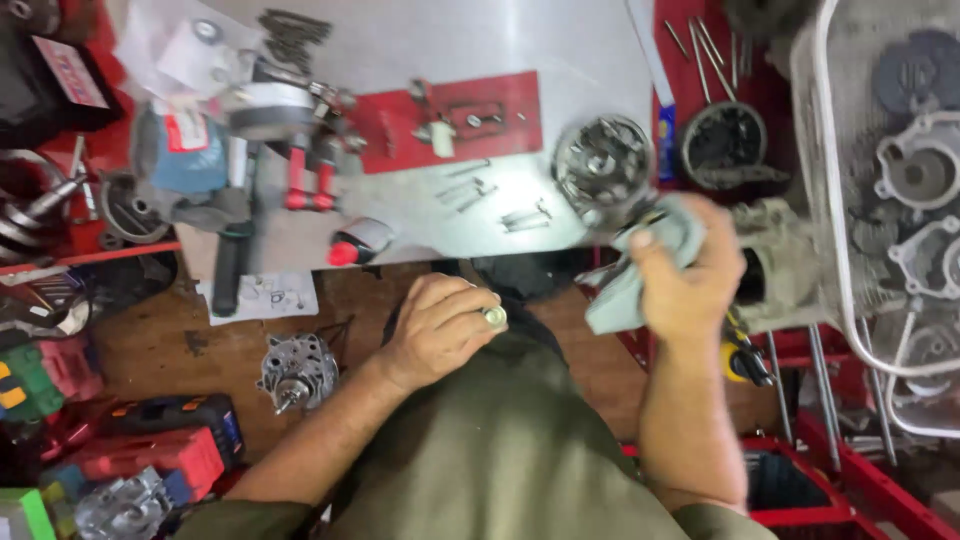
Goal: Organizing and cleaning various engine bolts and small components on a workbench in a motorcycle repair shop.
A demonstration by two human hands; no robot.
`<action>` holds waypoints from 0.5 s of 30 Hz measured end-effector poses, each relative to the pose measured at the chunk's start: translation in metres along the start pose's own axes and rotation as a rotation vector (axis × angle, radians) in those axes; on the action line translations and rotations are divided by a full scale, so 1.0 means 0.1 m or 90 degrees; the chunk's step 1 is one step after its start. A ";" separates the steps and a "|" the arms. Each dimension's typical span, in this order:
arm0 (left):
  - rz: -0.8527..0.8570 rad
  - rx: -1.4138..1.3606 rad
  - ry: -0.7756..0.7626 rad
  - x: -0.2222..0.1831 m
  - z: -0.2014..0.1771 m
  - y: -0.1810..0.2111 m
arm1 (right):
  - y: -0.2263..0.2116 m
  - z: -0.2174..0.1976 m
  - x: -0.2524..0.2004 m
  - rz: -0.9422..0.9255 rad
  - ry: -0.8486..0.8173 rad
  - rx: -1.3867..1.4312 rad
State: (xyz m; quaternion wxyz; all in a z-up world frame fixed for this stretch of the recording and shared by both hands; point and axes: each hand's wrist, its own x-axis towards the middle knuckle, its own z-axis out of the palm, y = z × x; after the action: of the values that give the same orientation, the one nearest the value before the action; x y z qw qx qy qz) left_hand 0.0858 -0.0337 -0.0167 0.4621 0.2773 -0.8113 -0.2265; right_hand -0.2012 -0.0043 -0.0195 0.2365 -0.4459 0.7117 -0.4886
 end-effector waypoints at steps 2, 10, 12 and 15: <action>-0.010 -0.001 0.019 -0.01 -0.20 -0.11 | -0.39 0.22 0.48 -0.073 0.000 -0.073; -0.013 -0.006 -0.029 0.22 -0.84 -0.34 | -0.39 2.40 2.19 -0.092 -0.365 -0.265; -0.010 -0.004 -0.010 0.29 -0.94 -0.36 | -0.54 2.70 2.18 -0.002 -0.405 -0.256; -0.020 0.013 0.014 0.25 -1.01 -0.43 | -0.68 2.95 2.20 0.120 -0.485 -0.294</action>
State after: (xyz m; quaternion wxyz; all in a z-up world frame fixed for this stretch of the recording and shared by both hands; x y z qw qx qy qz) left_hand 0.1742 -0.0932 0.0197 0.4646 0.2971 -0.8041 -0.2221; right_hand -0.0538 -0.3467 -0.0571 0.4195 -0.5682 0.7016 -0.0945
